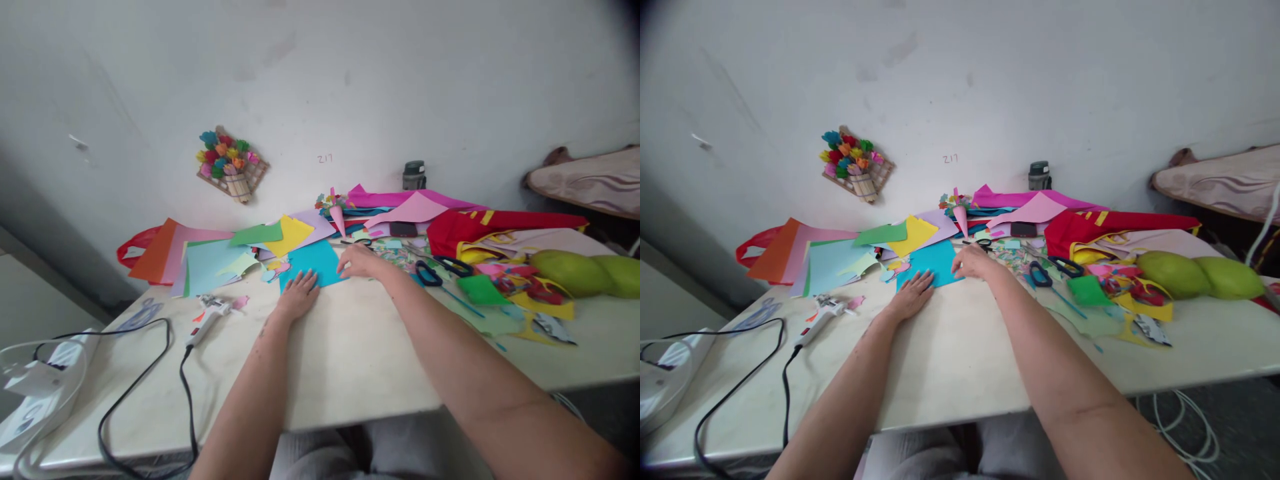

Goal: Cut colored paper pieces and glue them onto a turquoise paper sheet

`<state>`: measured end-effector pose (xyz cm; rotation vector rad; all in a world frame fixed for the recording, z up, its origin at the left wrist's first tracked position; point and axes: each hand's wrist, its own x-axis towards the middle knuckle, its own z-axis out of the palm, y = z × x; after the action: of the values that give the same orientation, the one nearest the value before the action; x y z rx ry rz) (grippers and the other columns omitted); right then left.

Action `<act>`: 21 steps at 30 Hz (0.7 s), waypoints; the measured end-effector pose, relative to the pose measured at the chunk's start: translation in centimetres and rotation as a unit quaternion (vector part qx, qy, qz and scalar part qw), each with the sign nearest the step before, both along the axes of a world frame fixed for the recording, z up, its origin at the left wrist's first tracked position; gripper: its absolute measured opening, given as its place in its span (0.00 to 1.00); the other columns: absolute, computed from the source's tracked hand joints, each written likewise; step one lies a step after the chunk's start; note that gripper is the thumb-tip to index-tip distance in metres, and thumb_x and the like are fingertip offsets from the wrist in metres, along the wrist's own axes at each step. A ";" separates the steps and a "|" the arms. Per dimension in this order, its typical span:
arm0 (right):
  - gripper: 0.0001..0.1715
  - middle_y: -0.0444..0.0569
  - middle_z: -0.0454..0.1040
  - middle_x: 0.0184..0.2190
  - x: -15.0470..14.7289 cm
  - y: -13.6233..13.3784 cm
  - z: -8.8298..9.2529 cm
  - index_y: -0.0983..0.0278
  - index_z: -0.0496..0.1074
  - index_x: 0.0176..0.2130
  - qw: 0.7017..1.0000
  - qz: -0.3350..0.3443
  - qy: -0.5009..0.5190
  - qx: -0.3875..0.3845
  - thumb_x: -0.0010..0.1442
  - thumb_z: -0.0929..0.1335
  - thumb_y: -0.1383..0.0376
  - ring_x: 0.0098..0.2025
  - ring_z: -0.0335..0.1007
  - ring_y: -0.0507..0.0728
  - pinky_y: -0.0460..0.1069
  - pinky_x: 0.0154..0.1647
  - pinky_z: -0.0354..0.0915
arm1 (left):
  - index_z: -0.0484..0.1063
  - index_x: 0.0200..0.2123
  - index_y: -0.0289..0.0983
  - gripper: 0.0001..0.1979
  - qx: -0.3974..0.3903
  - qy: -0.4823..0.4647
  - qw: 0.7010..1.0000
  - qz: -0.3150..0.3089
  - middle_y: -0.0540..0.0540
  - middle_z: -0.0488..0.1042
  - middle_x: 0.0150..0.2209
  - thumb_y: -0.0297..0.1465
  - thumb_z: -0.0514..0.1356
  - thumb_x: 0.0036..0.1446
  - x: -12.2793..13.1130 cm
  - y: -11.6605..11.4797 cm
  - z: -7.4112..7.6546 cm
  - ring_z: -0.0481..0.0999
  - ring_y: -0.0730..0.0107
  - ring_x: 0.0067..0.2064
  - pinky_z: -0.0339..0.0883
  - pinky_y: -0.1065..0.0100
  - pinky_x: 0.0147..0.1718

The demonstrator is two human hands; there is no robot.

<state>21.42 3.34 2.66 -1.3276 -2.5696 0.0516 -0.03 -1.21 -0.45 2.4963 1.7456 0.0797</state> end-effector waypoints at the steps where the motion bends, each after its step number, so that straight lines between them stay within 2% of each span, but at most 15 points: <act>1: 0.10 0.43 0.77 0.35 -0.3 -0.2 0.1 0.56 0.78 0.34 1.000 0.008 -0.017 0.009 0.49 0.69 0.61 0.42 0.68 0.57 0.52 0.49 0.52 | 0.47 0.61 0.45 0.27 0.002 -0.001 1.000 0.004 0.55 0.42 0.64 0.42 0.37 0.60 0.0 0.0 0.0 0.39 0.65 0.64 0.37 0.58 0.60; 6: 0.10 0.47 0.78 0.34 -1.5 -1.0 0.1 0.59 0.78 0.31 0.995 0.035 -0.090 0.039 0.50 0.66 0.67 0.42 0.68 0.59 0.55 0.53 0.46 | 0.50 0.61 0.45 0.26 0.016 -0.005 1.000 0.010 0.55 0.46 0.63 0.41 0.38 0.60 0.0 0.1 0.0 0.41 0.66 0.64 0.39 0.58 0.60; 10: 0.13 0.49 0.77 0.34 -1.7 -0.9 -0.1 0.60 0.78 0.31 0.993 0.042 -0.094 0.056 0.51 0.64 0.69 0.41 0.68 0.58 0.55 0.53 0.46 | 0.54 0.59 0.45 0.25 0.041 -0.021 0.999 0.007 0.54 0.49 0.62 0.41 0.40 0.60 -0.1 0.1 0.0 0.45 0.66 0.64 0.42 0.58 0.59; 14: 0.14 0.49 0.77 0.33 -1.5 -0.7 -0.4 0.62 0.78 0.31 0.993 0.044 -0.084 0.065 0.52 0.63 0.70 0.40 0.68 0.57 0.54 0.52 0.49 | 0.60 0.56 0.44 0.24 0.088 -0.052 0.995 -0.008 0.52 0.57 0.60 0.42 0.47 0.57 -0.3 0.2 0.0 0.53 0.64 0.61 0.47 0.61 0.58; 17: 0.14 0.49 0.77 0.32 -1.3 -0.4 -0.7 0.63 0.77 0.31 0.995 0.039 -0.065 0.068 0.52 0.63 0.69 0.40 0.68 0.57 0.53 0.51 0.51 | 0.68 0.50 0.45 0.20 0.123 -0.078 0.989 -0.008 0.53 0.64 0.55 0.41 0.51 0.56 -0.5 0.5 -0.1 0.61 0.65 0.57 0.51 0.63 0.57; 21: 0.13 0.49 0.77 0.32 -1.2 0.0 -1.2 0.63 0.77 0.31 0.996 0.031 -0.040 0.069 0.53 0.63 0.69 0.41 0.67 0.57 0.52 0.51 0.51 | 0.72 0.45 0.47 0.18 0.137 -0.099 0.985 0.027 0.54 0.71 0.49 0.43 0.53 0.54 -0.4 0.9 -0.4 0.70 0.66 0.49 0.62 0.68 0.48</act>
<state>20.22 3.30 1.45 -1.2246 -2.6259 -0.1696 -0.44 -0.28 -0.83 2.5118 1.8271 0.5879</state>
